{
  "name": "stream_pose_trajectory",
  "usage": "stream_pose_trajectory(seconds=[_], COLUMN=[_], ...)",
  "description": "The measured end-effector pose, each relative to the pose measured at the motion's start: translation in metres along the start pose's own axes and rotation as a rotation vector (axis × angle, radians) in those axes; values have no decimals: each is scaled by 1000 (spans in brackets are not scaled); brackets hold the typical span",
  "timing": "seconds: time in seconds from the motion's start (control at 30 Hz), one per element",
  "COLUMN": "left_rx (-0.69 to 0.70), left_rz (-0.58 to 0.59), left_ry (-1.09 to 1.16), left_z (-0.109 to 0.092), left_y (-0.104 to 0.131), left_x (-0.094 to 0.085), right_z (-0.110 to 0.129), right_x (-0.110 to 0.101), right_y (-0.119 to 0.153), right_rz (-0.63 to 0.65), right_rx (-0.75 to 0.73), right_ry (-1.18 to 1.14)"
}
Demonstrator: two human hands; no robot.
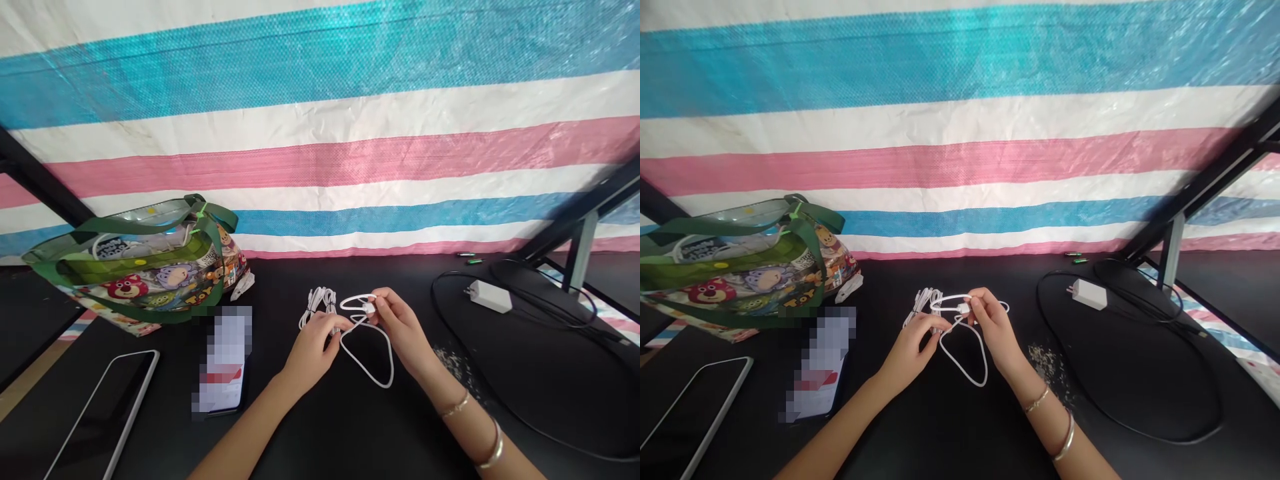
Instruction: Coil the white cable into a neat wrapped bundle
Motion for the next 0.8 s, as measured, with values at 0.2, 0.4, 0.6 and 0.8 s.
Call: stream_pose_trajectory(seconds=[0.2, 0.4, 0.6, 0.8], left_rx=[102, 221, 310, 405], left_rz=[88, 120, 75, -72], left_ry=[-226, -391, -328, -282], left_z=[-13, -18, -23, -38], left_y=[1, 5, 5, 7], left_x=[5, 13, 8, -7], right_z=[4, 10, 25, 46], right_x=[-6, -6, -15, -21], right_y=[1, 3, 10, 20], right_rz=[-54, -59, -138, -266], right_rx=[-5, -62, -189, -400], right_ry=[-46, -44, 18, 229])
Point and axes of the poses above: each hand's wrist, its own y-axis away from the middle knuckle, its own x-axis out of the palm, z = x × y, the point moved 8 cm from there along -y, towards the middle knuckle, and after that the axes turned 9 degrees about y, right-handed, at the moved point
